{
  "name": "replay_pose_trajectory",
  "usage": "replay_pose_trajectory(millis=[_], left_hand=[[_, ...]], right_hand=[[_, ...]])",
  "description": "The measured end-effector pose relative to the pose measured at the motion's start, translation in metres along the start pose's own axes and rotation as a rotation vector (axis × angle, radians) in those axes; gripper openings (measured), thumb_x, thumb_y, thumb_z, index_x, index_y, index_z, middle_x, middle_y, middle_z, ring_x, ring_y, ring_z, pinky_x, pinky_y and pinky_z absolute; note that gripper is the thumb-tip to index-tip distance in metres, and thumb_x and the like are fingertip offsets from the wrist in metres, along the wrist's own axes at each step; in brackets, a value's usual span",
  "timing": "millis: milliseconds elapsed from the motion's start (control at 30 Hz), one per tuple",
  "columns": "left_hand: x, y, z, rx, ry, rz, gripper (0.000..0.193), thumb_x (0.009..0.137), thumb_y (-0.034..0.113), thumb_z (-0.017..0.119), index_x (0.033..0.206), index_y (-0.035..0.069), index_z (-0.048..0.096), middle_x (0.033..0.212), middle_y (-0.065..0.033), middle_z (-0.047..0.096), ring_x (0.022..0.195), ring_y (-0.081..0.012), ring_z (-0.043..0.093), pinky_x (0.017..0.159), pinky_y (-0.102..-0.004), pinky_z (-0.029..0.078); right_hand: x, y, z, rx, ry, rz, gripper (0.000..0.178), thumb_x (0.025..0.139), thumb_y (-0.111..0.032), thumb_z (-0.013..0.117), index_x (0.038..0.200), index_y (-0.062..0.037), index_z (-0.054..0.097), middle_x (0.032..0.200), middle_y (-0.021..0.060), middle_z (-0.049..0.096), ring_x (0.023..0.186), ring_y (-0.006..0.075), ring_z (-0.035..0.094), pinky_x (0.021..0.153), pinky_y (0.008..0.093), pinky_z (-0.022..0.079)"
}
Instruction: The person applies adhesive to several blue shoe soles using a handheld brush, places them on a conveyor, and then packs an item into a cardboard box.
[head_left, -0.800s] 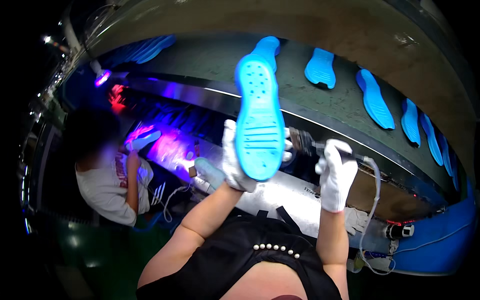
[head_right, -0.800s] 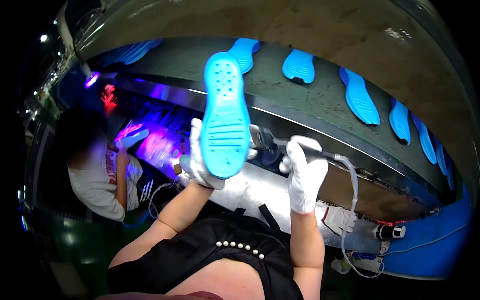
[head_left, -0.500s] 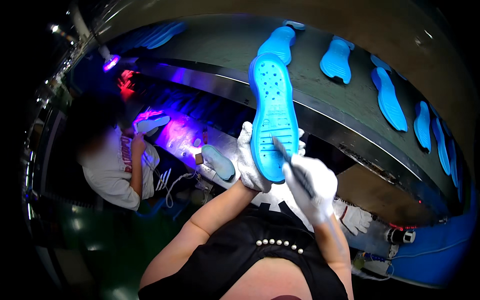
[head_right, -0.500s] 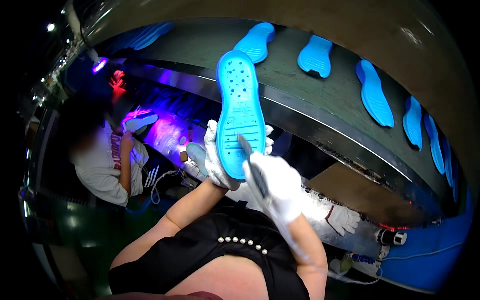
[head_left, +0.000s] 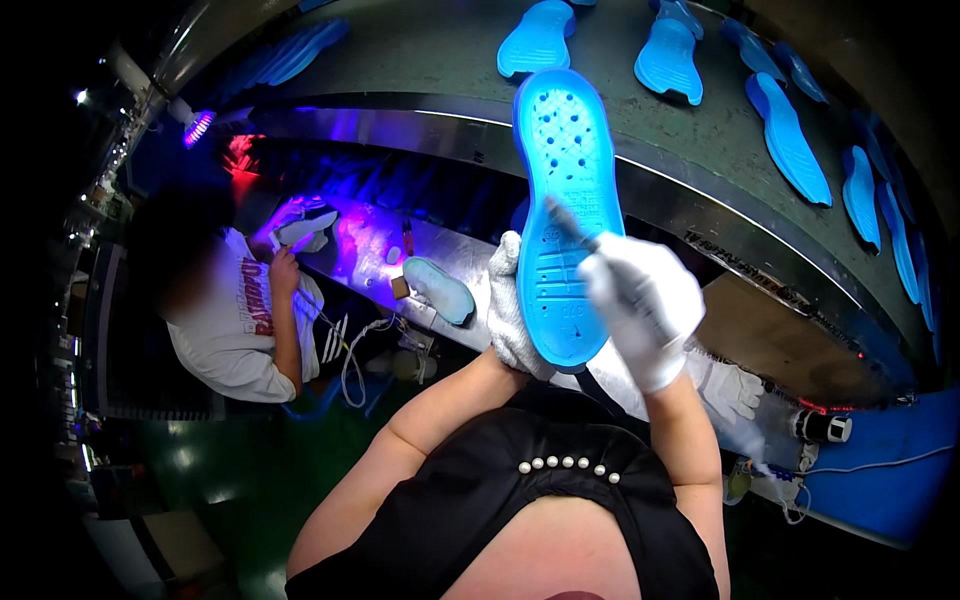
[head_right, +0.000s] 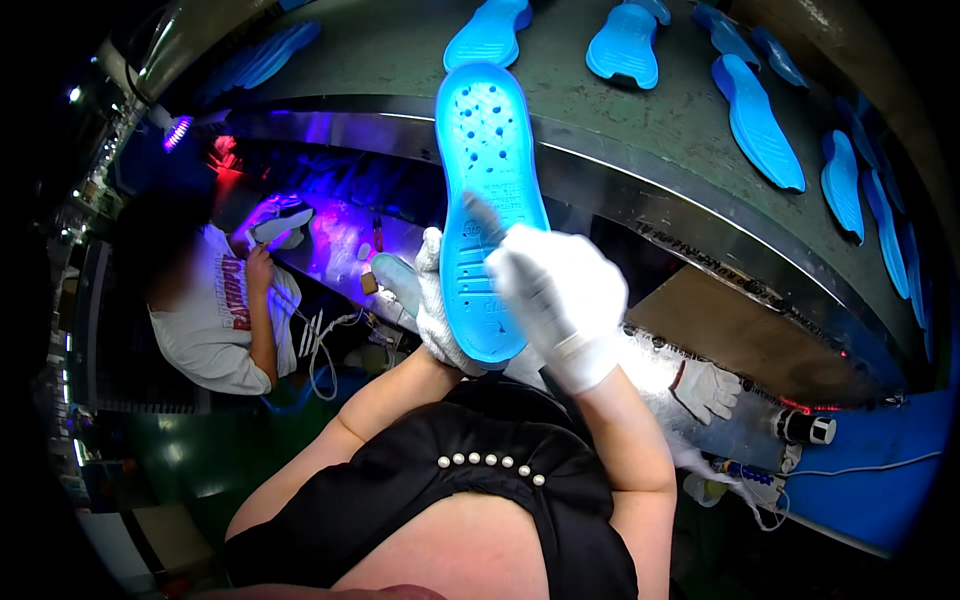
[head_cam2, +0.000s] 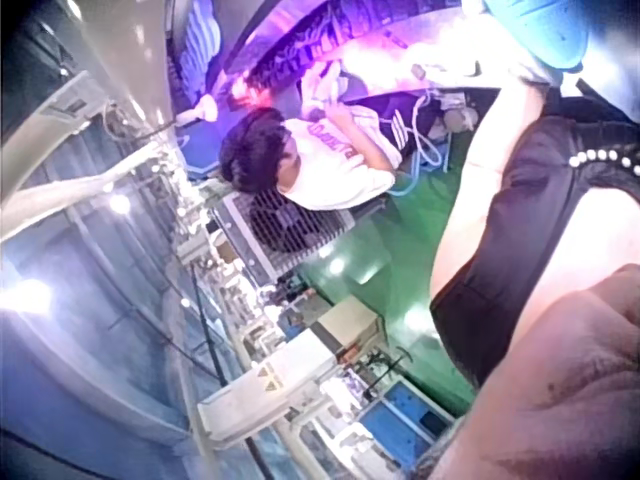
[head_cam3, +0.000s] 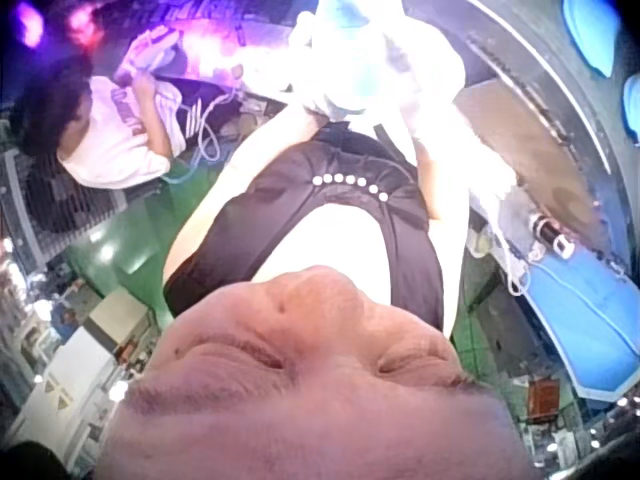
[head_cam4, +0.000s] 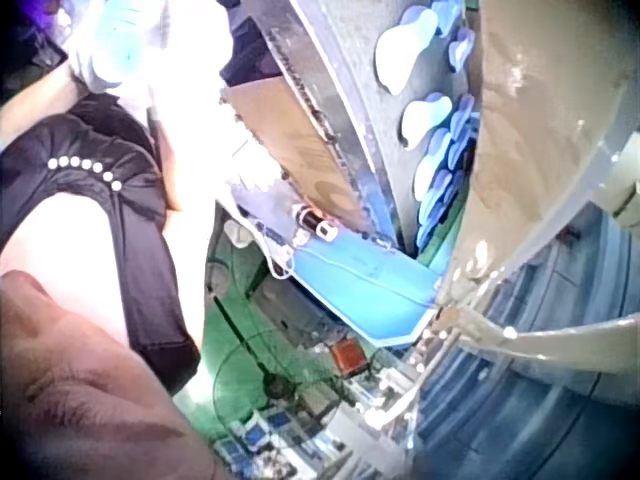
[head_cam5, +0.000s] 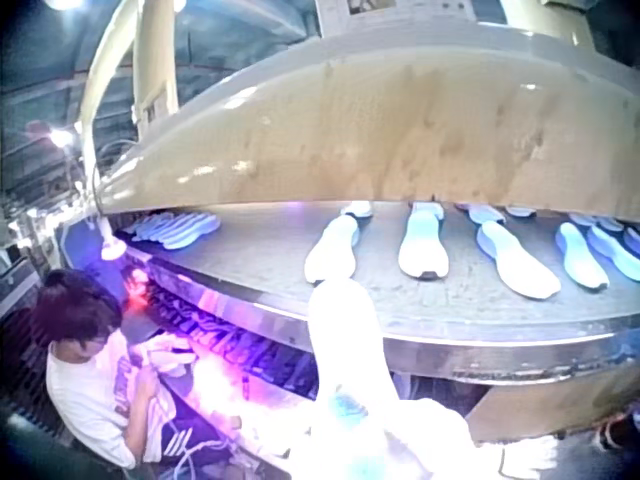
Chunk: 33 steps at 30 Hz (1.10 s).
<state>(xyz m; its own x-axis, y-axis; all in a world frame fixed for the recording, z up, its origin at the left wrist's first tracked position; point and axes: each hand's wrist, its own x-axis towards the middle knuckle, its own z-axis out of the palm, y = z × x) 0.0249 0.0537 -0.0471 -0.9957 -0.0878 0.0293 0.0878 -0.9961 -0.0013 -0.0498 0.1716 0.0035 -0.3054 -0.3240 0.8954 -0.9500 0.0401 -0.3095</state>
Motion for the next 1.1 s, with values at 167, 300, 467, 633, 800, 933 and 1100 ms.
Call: replay_pose_trajectory(millis=[167, 300, 467, 633, 800, 933, 1100], left_hand=[[0.005, 0.002, 0.02, 0.305, -0.127, 0.084, 0.075, 0.091, 0.066, 0.042, 0.133, 0.004, 0.048, 0.122, -0.0158, 0.059, 0.102, -0.0288, 0.061, 0.09, -0.0432, 0.051], [0.003, 0.007, 0.012, 0.222, -0.084, 0.101, 0.089, 0.086, 0.074, 0.04, 0.136, -0.001, 0.043, 0.12, -0.0236, 0.057, 0.101, -0.0357, 0.062, 0.088, -0.0461, 0.053], [0.007, 0.026, -0.005, 0.2, -0.167, -0.024, 0.107, 0.078, 0.084, 0.04, 0.134, -0.007, 0.042, 0.12, -0.031, 0.055, 0.097, -0.0422, 0.063, 0.082, -0.0512, 0.055], [0.008, 0.033, -0.006, 0.2, -0.218, -0.066, 0.108, 0.077, 0.078, 0.049, 0.138, -0.009, 0.035, 0.122, -0.0339, 0.051, 0.091, -0.0395, 0.057, 0.078, -0.0498, 0.052], [0.007, 0.043, 0.006, 0.386, -0.138, -0.005, 0.103, 0.082, 0.079, 0.039, 0.137, -0.008, 0.037, 0.117, -0.0342, 0.055, 0.092, -0.0394, 0.065, 0.071, -0.0452, 0.057], [0.019, 0.068, 0.01, 0.147, -0.383, -0.471, 0.093, 0.086, 0.072, 0.041, 0.143, -0.001, 0.035, 0.12, -0.0388, 0.052, 0.092, -0.048, 0.063, 0.068, -0.0498, 0.056], [0.021, 0.077, 0.007, 0.442, 0.066, -0.442, 0.076, 0.088, 0.063, 0.049, 0.136, 0.004, 0.049, 0.118, -0.0284, 0.06, 0.1, -0.0415, 0.064, 0.076, -0.0565, 0.055]], right_hand=[[0.002, -0.03, -0.009, 0.286, -0.309, 0.213, 0.027, 0.077, 0.002, 0.073, 0.101, -0.0044, 0.064, 0.088, 0.0067, 0.069, 0.079, 0.0168, 0.068, 0.068, 0.0315, 0.055], [-0.012, -0.023, -0.005, 0.246, -0.225, 0.267, 0.026, 0.078, 0.002, 0.074, 0.102, -0.0029, 0.065, 0.096, 0.0108, 0.07, 0.08, 0.0192, 0.068, 0.073, 0.0329, 0.055], [-0.014, -0.052, -0.008, 0.338, -0.316, 0.234, 0.032, 0.076, 0.001, 0.076, 0.106, -0.0034, 0.065, 0.091, 0.0116, 0.07, 0.075, 0.0205, 0.069, 0.07, 0.0278, 0.054], [-0.03, -0.055, 0.0, 0.133, -0.222, 0.124, 0.031, 0.07, -0.005, 0.081, 0.096, -0.0058, 0.066, 0.087, 0.0086, 0.068, 0.073, 0.0242, 0.066, 0.067, 0.0325, 0.053], [-0.026, -0.046, -0.002, 0.584, -0.243, 0.721, 0.022, 0.078, -0.001, 0.074, 0.098, -0.0017, 0.066, 0.09, 0.0078, 0.069, 0.076, 0.0136, 0.065, 0.067, 0.0271, 0.052], [-0.02, -0.037, -0.017, 0.098, -0.623, -0.006, 0.028, 0.073, -0.005, 0.075, 0.1, -0.0107, 0.067, 0.09, 0.0072, 0.069, 0.068, 0.0208, 0.064, 0.062, 0.0279, 0.052], [-0.015, -0.031, -0.009, 0.474, -0.495, 0.456, 0.014, 0.081, -0.012, 0.071, 0.094, -0.0108, 0.069, 0.088, 0.0078, 0.069, 0.075, 0.0237, 0.066, 0.068, 0.0331, 0.053]])
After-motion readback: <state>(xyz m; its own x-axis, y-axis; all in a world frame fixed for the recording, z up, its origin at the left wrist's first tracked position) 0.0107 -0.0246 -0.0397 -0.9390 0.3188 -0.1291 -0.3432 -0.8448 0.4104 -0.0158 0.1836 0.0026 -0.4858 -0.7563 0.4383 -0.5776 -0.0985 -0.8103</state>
